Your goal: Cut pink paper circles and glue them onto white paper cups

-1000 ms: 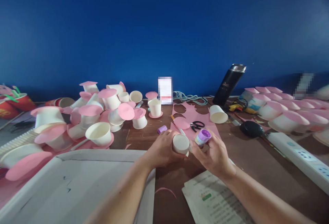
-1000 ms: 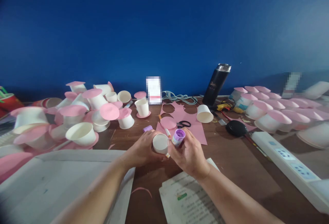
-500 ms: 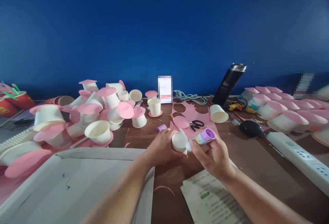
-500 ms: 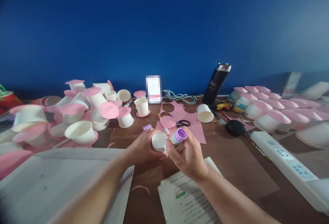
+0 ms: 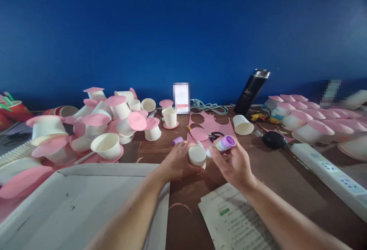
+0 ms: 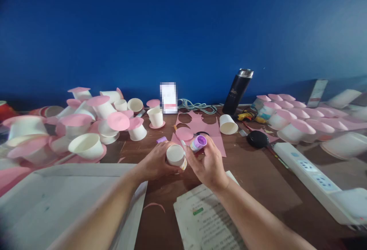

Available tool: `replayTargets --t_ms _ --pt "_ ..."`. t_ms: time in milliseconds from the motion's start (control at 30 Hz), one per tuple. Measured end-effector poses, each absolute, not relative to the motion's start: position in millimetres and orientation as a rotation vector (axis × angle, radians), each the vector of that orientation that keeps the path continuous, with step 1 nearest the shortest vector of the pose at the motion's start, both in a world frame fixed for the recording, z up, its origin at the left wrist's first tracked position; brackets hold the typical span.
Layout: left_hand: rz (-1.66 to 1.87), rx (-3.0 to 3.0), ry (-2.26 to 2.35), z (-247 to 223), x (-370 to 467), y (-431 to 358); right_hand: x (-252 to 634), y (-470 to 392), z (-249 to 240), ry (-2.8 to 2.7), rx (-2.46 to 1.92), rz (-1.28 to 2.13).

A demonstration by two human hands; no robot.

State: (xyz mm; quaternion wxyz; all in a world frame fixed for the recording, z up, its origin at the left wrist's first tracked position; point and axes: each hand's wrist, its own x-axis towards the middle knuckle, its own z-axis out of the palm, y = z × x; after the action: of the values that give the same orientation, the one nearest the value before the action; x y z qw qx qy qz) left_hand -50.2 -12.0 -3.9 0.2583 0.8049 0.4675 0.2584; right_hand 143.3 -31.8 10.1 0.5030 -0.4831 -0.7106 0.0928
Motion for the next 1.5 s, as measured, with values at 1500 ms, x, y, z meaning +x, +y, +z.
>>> replayTargets --t_ms 1500 --pt "0.796 2.214 1.318 0 -41 -18 140 -37 20 -1.754 -1.115 0.071"
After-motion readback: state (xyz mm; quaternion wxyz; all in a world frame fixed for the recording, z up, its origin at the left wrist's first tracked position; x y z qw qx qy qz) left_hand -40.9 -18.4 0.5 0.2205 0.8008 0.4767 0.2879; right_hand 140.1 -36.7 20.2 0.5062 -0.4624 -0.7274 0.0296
